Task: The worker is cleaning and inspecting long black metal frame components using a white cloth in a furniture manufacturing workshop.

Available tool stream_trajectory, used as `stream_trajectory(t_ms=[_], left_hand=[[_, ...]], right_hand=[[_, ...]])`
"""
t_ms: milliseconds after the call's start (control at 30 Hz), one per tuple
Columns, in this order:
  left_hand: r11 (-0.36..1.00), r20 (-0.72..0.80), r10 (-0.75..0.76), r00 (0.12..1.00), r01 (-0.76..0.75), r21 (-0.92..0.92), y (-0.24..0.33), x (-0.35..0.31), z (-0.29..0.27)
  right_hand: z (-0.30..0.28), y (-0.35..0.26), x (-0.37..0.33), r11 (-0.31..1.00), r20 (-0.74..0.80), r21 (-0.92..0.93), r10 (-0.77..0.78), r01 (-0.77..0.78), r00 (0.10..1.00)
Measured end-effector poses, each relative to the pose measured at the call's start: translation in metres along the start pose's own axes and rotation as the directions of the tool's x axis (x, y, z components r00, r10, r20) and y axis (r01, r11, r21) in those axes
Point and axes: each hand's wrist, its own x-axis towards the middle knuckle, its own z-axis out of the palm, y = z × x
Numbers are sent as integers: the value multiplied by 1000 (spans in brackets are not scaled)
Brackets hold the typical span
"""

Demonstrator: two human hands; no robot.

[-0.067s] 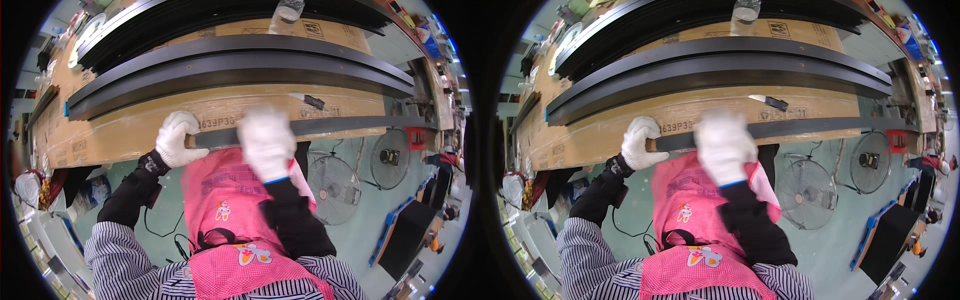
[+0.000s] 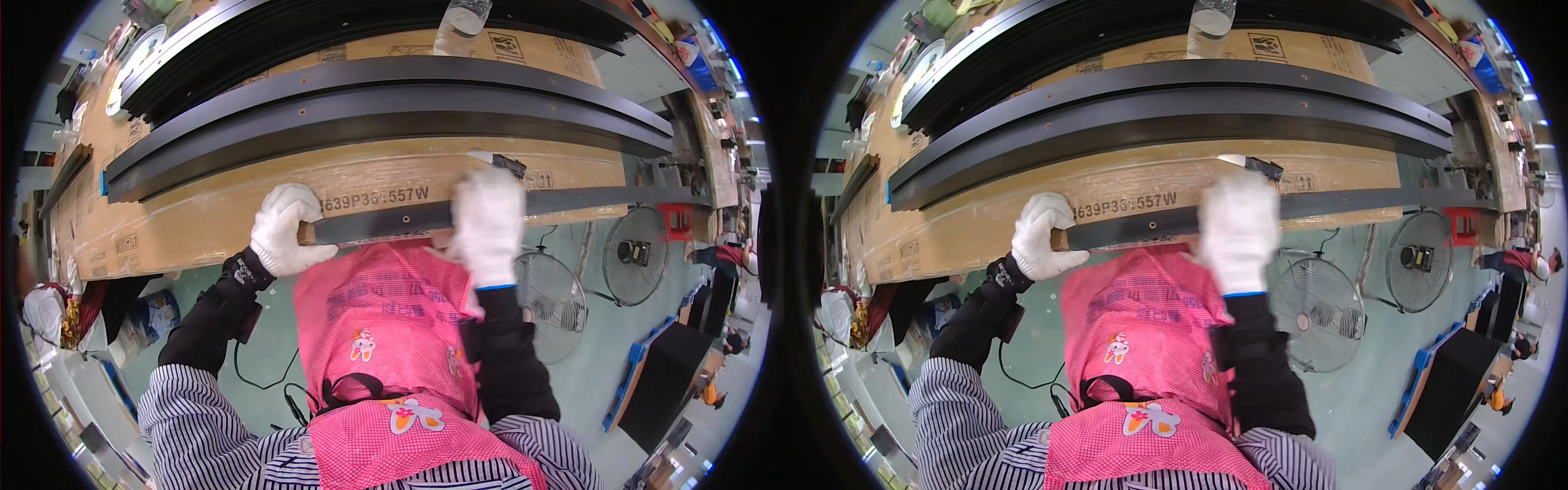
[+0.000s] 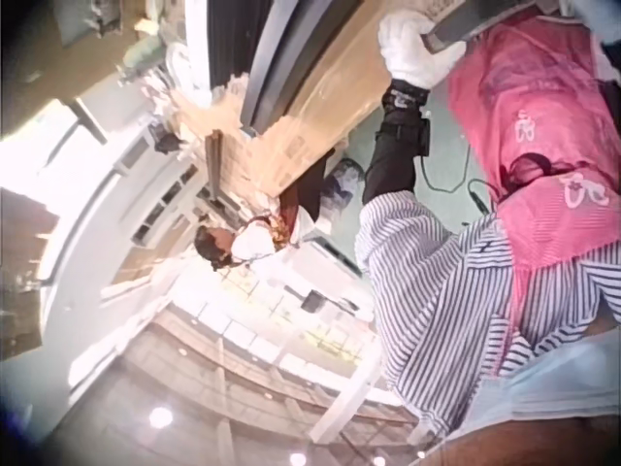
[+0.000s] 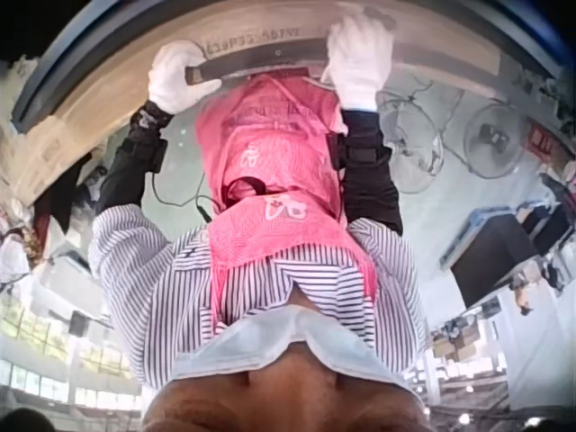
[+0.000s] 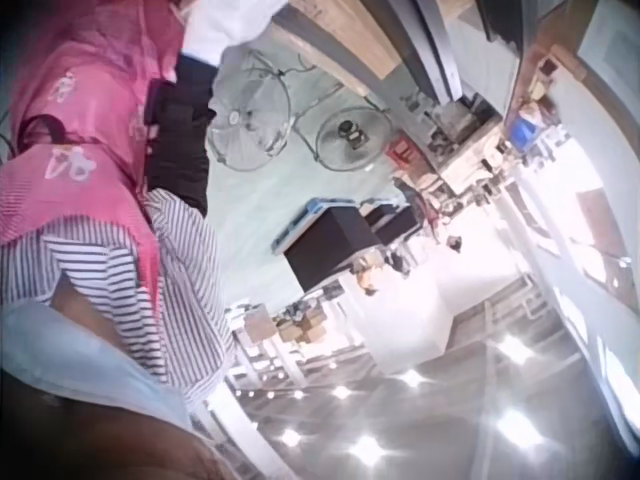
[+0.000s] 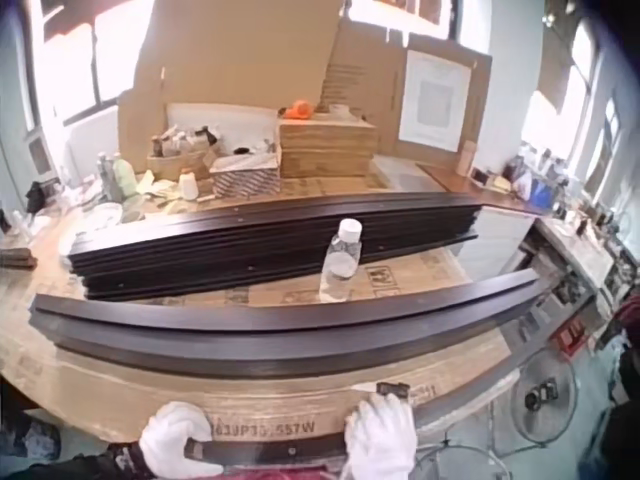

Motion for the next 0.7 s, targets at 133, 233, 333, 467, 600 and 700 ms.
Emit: stream_trajectory(t_ms=[133,233,333,467,600,700], left_hand=[[1000,12,5,1000,-5,23,4,4,4],[1000,31,20,999,-20,13,5,8,7],[1000,7,-7,1000,7,17,3,8,11],[999,-1,-27,1000,27,48,0,-6,0],[1000,0,6,1000,-6,7,7,11,7],[1000,-3,7,1000,-7,-2,4,7,7]], right_hand=[[-1,1,1,945,-156,-108,291,-309,944],[12,-104,17,885,-35,-412,223,-218,974],[6,-136,41,890,84,416,165,-185,983],[-10,-43,23,959,144,237,123,-155,982],[-23,122,-31,758,-138,-160,616,-632,775],[-25,117,-19,730,-38,-331,622,-598,782]])
